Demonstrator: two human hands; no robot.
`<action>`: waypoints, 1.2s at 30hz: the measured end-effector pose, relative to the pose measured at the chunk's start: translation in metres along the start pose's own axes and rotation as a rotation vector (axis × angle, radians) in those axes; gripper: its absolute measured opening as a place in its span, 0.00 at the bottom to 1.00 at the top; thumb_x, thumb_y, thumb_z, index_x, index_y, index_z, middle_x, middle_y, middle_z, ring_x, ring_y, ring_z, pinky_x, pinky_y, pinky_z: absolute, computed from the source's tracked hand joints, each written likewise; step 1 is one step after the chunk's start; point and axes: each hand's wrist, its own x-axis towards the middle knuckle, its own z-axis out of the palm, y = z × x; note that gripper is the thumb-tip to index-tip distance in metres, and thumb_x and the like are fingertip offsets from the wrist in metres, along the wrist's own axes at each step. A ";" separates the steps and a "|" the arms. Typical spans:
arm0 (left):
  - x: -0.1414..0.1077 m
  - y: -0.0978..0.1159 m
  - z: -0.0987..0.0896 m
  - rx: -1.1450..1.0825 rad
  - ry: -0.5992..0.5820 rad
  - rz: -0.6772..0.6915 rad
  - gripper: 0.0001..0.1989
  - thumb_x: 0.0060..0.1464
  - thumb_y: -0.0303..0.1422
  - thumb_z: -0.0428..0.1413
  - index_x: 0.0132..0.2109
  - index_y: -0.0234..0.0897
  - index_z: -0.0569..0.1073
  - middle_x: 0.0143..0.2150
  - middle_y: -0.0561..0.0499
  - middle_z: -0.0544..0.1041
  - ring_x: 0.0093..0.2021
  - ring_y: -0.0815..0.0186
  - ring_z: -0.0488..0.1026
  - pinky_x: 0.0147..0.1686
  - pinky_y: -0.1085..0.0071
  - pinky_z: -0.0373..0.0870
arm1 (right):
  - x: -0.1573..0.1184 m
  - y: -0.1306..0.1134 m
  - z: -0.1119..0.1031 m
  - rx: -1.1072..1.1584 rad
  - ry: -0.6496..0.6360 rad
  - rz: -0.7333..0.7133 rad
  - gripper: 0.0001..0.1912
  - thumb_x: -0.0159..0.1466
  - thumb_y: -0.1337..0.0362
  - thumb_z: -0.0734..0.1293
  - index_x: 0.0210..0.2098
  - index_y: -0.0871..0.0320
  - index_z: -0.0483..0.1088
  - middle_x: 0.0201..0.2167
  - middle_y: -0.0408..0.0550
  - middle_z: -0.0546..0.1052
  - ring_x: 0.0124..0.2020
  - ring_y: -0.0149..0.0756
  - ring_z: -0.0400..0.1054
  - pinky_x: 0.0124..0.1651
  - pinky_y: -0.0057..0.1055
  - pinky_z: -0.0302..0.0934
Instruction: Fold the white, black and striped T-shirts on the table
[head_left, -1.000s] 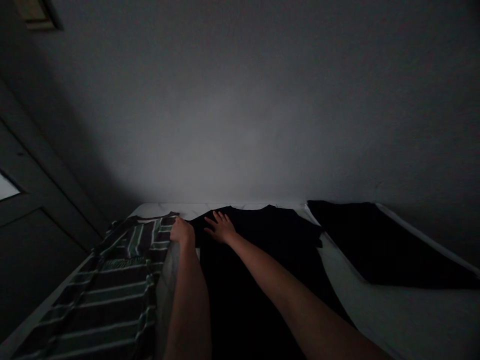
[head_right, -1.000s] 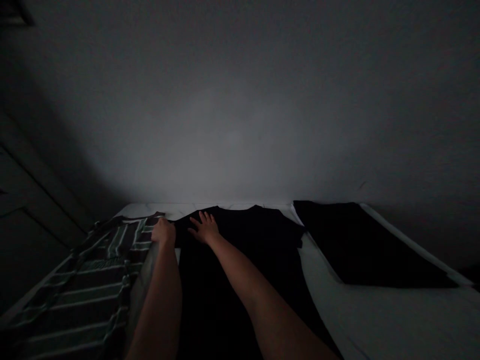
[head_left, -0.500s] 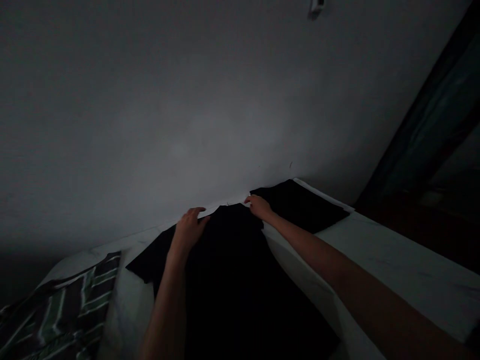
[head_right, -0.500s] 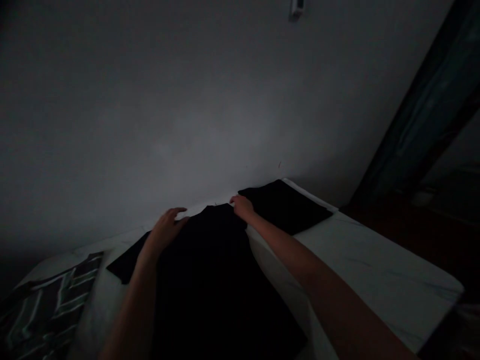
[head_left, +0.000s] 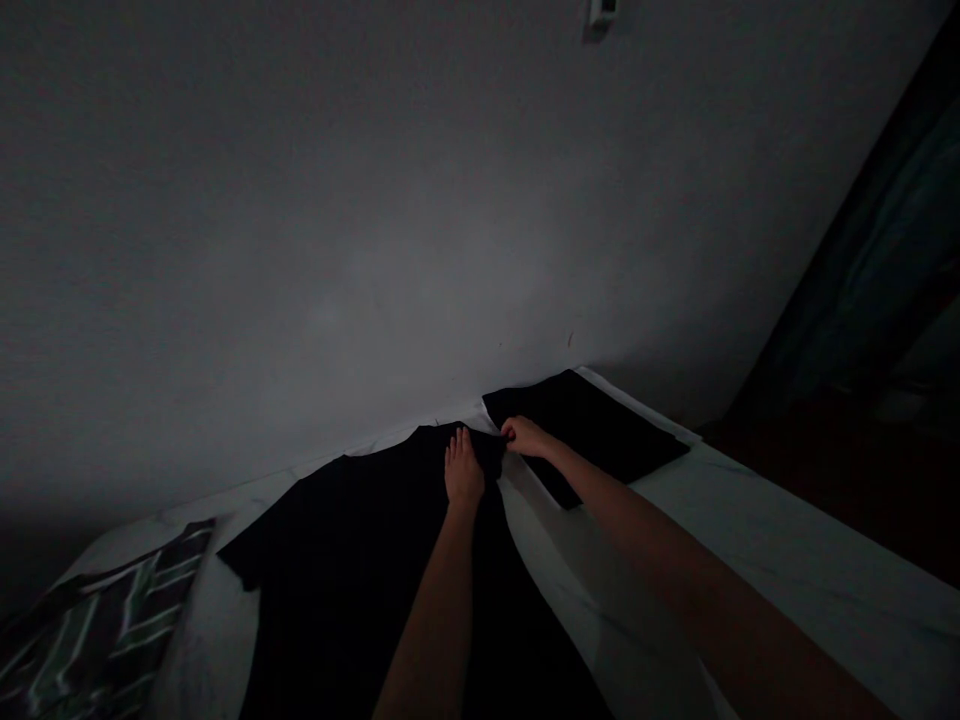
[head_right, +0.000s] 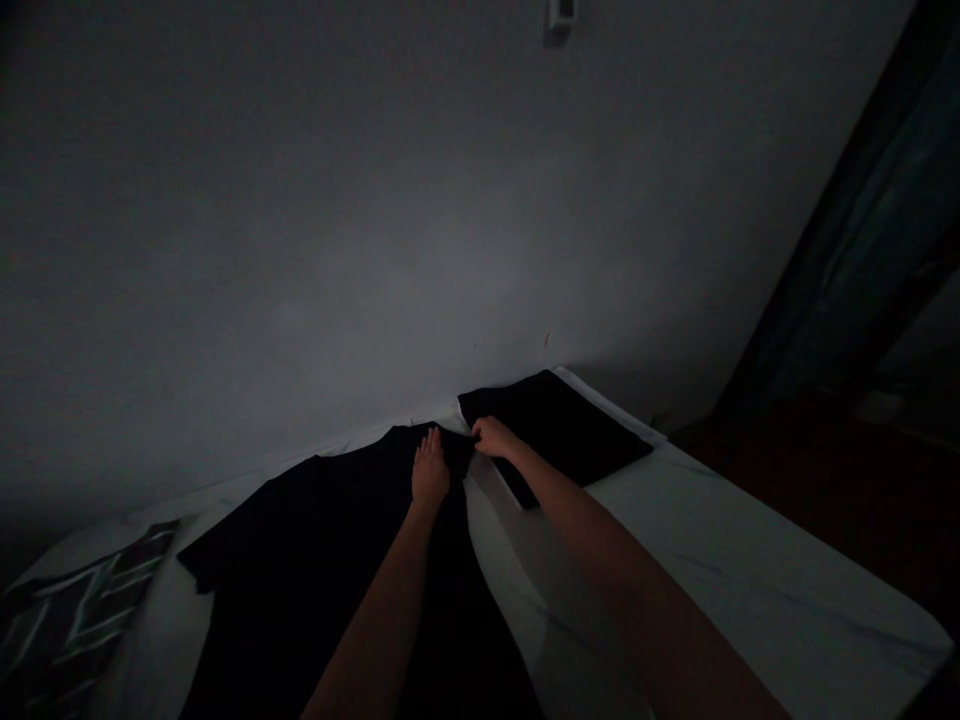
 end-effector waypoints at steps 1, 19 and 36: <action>-0.001 -0.001 0.003 -0.011 0.019 -0.024 0.30 0.62 0.20 0.39 0.70 0.27 0.54 0.70 0.37 0.56 0.70 0.56 0.54 0.67 0.59 0.55 | -0.001 0.002 -0.001 -0.022 -0.015 -0.009 0.14 0.54 0.77 0.70 0.39 0.60 0.76 0.37 0.48 0.78 0.38 0.33 0.71 0.41 0.24 0.61; -0.003 0.003 -0.004 0.055 -0.050 -0.018 0.26 0.68 0.31 0.38 0.70 0.30 0.56 0.71 0.43 0.57 0.71 0.53 0.52 0.67 0.56 0.53 | -0.005 -0.024 -0.008 -0.273 0.089 0.030 0.15 0.68 0.70 0.58 0.51 0.55 0.70 0.48 0.50 0.77 0.49 0.38 0.71 0.47 0.29 0.62; -0.013 0.006 0.006 0.018 -0.102 0.028 0.39 0.62 0.49 0.46 0.73 0.37 0.47 0.74 0.42 0.49 0.72 0.45 0.43 0.69 0.48 0.43 | 0.019 -0.059 0.041 -0.188 -0.081 -0.289 0.23 0.69 0.66 0.53 0.57 0.60 0.72 0.62 0.56 0.69 0.65 0.42 0.58 0.67 0.39 0.51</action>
